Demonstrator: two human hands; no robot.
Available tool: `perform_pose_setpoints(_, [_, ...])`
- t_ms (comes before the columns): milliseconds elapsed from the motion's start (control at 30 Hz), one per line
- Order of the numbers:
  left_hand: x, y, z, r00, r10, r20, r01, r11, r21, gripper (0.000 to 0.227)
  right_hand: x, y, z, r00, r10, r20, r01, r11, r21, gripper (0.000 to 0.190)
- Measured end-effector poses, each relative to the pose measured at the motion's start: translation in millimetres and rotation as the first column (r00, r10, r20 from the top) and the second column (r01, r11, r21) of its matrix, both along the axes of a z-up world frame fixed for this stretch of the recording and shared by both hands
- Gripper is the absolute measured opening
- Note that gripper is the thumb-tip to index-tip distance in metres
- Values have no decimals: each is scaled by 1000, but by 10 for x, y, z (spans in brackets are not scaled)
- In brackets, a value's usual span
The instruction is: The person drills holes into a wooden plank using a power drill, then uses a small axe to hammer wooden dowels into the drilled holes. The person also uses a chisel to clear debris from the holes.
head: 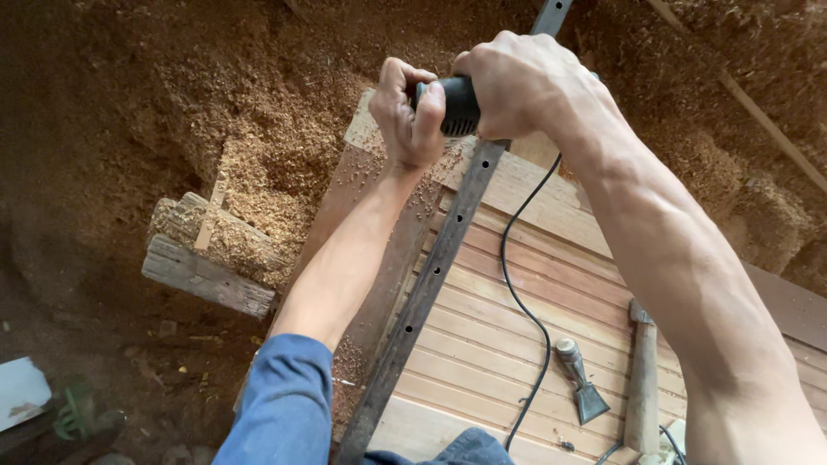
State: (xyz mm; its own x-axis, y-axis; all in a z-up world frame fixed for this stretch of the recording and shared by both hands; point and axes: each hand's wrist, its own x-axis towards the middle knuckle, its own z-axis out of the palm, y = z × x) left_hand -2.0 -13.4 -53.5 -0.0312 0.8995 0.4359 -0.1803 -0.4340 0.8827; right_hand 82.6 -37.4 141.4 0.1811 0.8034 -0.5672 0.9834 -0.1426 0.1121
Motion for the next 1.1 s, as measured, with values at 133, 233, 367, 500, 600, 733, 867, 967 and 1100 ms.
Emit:
perform_pose_setpoints(133, [-27,12,-130,997,39,-65,-36,998,46,31,-25,50,-162,1000,28,-1,-28,1000,0,35])
perform_pose_setpoints(233, [-38,-45,-319,993,25,-117,-17,997,73,30,107,85,-386,996,89,-4,-89,996,26,38])
perform_pose_setpoints(367, [-79,-14,-282,983,65,-172,-51,995,84,24,186,97,-463,998,59,-33,-60,998,-37,38])
perform_pose_setpoints(500, [-64,-67,57,992,56,-111,-52,998,45,19,161,10,-152,996,53,-72,-55,998,-20,37])
perform_pose_setpoints(600, [-19,56,572,1000,12,-23,-11,997,72,18,135,-11,357,996,68,-64,-68,998,-2,41])
perform_pose_setpoints(733, [-60,-243,1155,1000,-7,-26,15,959,283,14,291,-451,848,998,-9,-69,12,999,46,68])
perform_pose_setpoints(867, [-66,-910,1453,995,-41,-90,88,783,615,13,313,-1466,645,994,90,-62,-67,947,316,75])
perform_pose_setpoints(967, [-87,-1544,1405,987,-106,-122,161,703,693,16,252,-2347,257,966,254,-41,-145,670,728,63])
perform_pose_setpoints(1100, [-309,-2602,967,969,-130,-212,228,804,549,27,214,-3428,-323,944,245,220,-315,479,820,51])
